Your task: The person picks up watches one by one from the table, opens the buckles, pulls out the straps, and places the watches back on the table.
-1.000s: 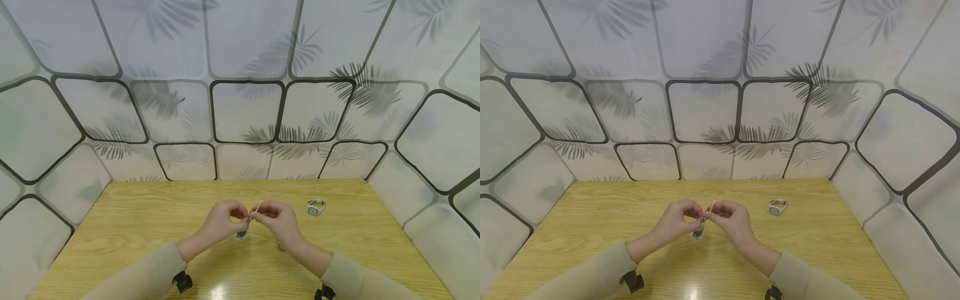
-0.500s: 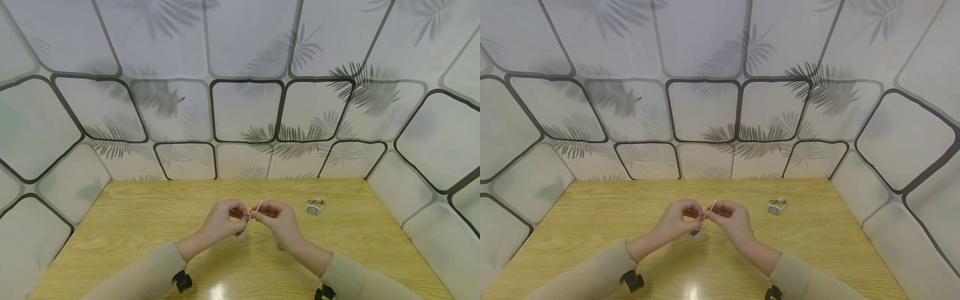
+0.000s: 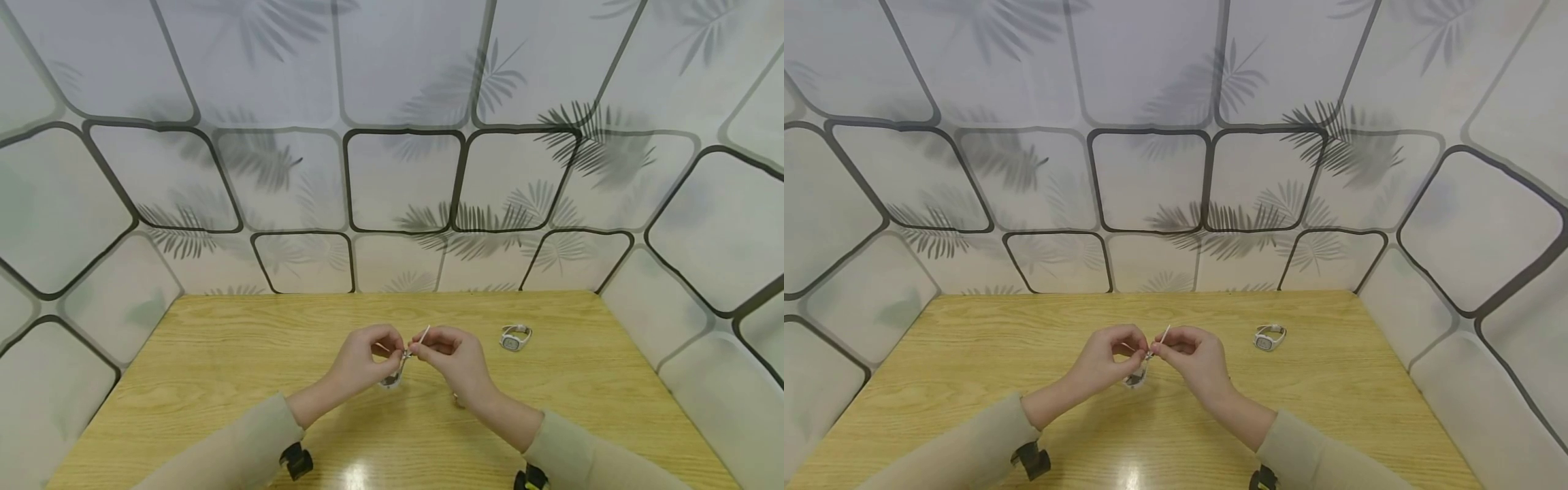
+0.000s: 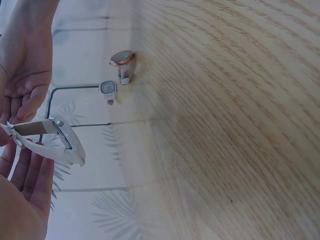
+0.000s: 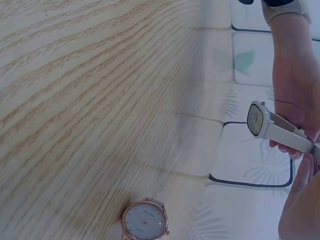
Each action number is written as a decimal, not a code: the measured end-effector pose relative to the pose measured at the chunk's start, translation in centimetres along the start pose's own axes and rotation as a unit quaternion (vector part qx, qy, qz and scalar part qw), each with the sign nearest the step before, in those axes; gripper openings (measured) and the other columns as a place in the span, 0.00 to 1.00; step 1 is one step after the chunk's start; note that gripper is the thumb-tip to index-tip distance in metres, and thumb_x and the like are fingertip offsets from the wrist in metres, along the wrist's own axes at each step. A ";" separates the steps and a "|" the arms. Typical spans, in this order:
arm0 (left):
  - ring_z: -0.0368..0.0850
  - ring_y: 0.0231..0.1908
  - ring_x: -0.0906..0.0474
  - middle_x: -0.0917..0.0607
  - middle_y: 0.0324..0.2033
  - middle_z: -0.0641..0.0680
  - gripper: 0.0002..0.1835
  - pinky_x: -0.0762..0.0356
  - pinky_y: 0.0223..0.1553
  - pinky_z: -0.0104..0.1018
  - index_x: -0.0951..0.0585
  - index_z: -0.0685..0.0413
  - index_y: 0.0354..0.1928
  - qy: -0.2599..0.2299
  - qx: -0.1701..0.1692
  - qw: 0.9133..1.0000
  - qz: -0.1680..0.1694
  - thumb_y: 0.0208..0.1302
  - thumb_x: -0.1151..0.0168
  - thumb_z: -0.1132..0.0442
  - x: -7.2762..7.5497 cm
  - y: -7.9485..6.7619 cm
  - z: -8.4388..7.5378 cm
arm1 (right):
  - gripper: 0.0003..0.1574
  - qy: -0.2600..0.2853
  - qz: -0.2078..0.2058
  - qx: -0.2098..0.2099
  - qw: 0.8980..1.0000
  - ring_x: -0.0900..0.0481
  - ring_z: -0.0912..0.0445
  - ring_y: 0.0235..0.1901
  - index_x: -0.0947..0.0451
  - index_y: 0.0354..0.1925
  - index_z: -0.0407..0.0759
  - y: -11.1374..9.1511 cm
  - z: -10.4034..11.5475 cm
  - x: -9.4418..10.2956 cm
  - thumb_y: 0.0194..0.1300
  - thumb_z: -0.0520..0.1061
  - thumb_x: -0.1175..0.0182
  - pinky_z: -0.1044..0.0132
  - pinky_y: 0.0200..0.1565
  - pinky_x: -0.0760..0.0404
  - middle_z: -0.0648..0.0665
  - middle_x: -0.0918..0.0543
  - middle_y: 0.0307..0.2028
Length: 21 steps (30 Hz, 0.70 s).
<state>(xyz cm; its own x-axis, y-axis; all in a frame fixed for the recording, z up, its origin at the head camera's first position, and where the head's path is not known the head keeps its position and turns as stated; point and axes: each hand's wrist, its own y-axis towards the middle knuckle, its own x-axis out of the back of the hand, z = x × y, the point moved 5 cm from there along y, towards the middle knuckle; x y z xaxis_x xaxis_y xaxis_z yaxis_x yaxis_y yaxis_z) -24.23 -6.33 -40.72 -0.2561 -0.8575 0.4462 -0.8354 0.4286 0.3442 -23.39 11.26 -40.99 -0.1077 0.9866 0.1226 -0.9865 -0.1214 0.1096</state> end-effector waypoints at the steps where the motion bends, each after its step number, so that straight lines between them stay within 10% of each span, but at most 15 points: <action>1: 0.43 0.39 0.12 0.09 0.37 0.57 0.04 0.11 0.45 0.30 0.15 0.57 0.39 0.000 0.002 1.000 0.000 0.69 0.35 0.71 0.0 0.0 0.0 | 0.09 0.001 0.000 0.000 1.000 0.12 0.66 0.35 0.14 0.43 0.26 0.0 0.0 0.0 0.66 0.32 0.28 0.73 0.45 0.12 0.38 0.08 0.41; 21: 0.49 0.42 0.10 0.09 0.38 0.56 0.02 0.12 0.47 0.30 0.13 0.57 0.41 0.004 -0.005 1.000 -0.011 0.73 0.32 0.67 0.1 0.2 0.0 | 0.10 0.005 -0.006 -0.007 1.000 0.11 0.65 0.36 0.13 0.44 0.27 0.1 0.0 0.2 0.67 0.34 0.28 0.72 0.48 0.12 0.38 0.08 0.41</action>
<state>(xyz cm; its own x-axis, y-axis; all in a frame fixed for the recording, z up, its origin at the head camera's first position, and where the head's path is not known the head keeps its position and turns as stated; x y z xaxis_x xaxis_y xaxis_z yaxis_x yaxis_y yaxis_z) -24.44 -6.35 -40.61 -0.2337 -0.8647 0.4447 -0.8363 0.4120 0.3616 -23.48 11.47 -40.94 -0.0969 0.9891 0.1110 -0.9894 -0.1078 0.0971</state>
